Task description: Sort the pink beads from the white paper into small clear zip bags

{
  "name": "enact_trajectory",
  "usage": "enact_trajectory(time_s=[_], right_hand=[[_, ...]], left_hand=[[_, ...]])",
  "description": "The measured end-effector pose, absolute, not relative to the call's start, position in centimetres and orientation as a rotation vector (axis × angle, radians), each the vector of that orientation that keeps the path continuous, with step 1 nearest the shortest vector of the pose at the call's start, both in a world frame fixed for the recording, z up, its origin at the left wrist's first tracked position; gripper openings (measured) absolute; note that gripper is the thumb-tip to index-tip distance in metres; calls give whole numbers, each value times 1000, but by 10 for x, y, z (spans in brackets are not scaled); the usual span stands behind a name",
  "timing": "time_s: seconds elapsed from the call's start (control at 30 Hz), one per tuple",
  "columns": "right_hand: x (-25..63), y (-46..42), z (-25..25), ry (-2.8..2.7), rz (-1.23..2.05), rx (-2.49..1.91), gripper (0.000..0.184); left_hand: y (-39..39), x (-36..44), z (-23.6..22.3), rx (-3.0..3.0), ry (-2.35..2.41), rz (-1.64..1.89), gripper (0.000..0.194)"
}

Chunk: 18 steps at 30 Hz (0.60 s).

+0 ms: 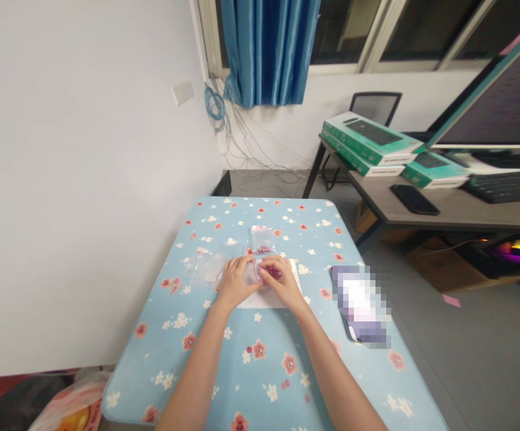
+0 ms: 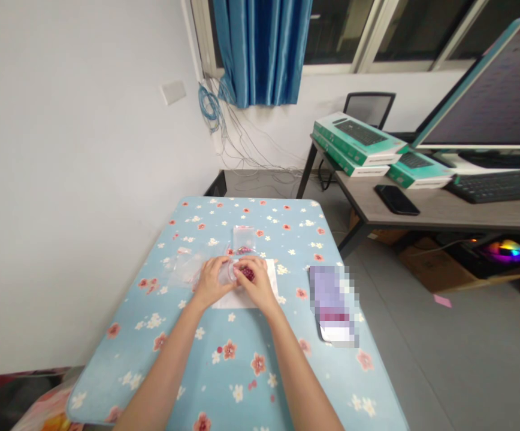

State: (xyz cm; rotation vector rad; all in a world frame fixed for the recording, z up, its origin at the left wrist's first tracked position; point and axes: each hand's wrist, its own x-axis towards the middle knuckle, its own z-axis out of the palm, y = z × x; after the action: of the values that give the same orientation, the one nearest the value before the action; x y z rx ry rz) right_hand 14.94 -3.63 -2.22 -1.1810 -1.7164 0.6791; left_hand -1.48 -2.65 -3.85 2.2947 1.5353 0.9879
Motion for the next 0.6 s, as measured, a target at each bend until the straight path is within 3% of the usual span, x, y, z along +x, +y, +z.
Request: enact_trajectory(time_s=[0.23, 0.6], right_hand=[[174, -31, -22, -1624, 552, -1307, 17], [210, -32, -35, -1987, 462, -1551, 12]], left_hand=[[-26, -15, -39, 2273, 1526, 1017, 57], [-27, -14, -40, 2227, 1554, 1029, 58]])
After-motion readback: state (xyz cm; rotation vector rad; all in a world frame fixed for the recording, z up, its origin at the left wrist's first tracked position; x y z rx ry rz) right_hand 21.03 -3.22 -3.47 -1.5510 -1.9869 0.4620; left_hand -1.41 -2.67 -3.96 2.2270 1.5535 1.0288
